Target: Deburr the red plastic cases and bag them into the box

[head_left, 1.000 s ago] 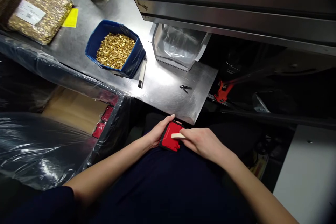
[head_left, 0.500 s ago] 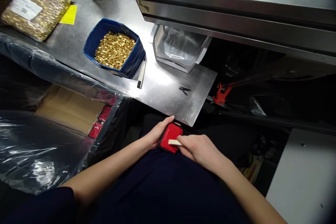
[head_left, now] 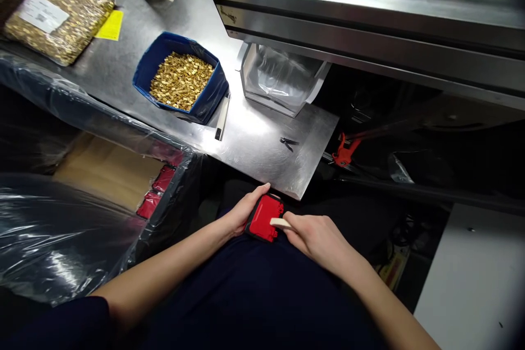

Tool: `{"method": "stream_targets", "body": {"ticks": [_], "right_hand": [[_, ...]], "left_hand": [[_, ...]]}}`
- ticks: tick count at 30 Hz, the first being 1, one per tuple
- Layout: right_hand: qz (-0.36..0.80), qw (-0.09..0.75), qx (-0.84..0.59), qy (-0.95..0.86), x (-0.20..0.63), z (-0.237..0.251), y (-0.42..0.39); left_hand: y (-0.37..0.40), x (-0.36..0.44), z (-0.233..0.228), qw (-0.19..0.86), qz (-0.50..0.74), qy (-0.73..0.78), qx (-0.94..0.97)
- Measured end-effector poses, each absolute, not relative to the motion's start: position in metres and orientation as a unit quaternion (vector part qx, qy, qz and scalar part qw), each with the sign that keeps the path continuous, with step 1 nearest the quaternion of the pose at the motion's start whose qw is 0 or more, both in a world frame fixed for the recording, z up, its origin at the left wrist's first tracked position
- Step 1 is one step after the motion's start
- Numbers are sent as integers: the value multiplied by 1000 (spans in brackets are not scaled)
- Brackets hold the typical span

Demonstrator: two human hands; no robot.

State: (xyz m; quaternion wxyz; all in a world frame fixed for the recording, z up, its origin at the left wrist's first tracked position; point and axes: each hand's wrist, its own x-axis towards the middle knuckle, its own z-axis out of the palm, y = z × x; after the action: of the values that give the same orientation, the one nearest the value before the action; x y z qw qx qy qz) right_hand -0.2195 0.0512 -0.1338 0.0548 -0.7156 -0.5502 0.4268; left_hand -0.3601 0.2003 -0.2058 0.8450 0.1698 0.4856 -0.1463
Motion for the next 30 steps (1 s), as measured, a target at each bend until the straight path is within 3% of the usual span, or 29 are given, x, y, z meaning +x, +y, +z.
{"method": "stream_targets", "body": {"ticks": [27, 30], "right_hand": [[431, 87, -721, -535, -230, -129, 55], [453, 128, -719, -510, -215, -123, 67]], "left_hand": [[201, -363, -204, 849, -122, 478, 188], [201, -367, -203, 863, -129, 463, 157]]}}
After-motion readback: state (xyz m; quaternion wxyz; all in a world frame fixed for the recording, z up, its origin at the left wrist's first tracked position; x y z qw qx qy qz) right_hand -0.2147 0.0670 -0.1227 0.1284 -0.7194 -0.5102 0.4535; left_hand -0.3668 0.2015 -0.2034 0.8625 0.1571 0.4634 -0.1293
